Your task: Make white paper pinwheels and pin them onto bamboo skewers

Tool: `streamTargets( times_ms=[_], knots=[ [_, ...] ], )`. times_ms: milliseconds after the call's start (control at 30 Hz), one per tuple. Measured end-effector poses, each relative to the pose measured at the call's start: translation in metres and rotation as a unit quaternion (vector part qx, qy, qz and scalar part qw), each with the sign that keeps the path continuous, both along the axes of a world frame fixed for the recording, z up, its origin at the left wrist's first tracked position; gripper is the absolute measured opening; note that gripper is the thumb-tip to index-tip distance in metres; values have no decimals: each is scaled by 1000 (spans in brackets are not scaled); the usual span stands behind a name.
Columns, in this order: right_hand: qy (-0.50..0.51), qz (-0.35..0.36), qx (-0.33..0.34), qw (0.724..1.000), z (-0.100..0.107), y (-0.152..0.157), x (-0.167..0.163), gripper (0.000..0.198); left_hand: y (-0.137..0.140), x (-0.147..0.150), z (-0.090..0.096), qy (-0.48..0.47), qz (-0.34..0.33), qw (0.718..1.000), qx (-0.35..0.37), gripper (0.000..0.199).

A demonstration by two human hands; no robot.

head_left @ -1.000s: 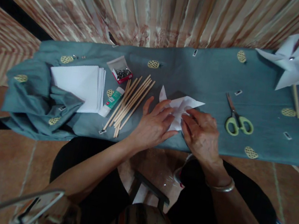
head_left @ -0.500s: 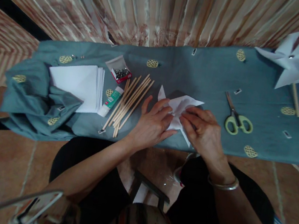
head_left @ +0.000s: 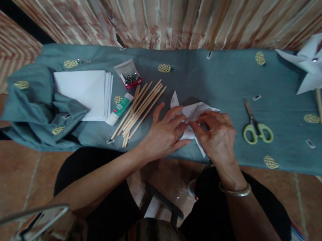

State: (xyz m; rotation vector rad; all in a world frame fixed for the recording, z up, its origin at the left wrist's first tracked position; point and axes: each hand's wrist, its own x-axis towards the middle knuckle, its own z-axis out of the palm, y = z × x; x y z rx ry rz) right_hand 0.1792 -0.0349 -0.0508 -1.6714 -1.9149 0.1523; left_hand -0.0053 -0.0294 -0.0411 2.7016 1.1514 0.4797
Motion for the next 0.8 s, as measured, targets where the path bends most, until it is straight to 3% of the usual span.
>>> streamTargets(
  times_ms=[800],
  knots=[
    [-40, -19, -11, 999, 2, 5, -2, 25, -1, 0, 3, 31, -7, 999, 1, 46]
  ],
)
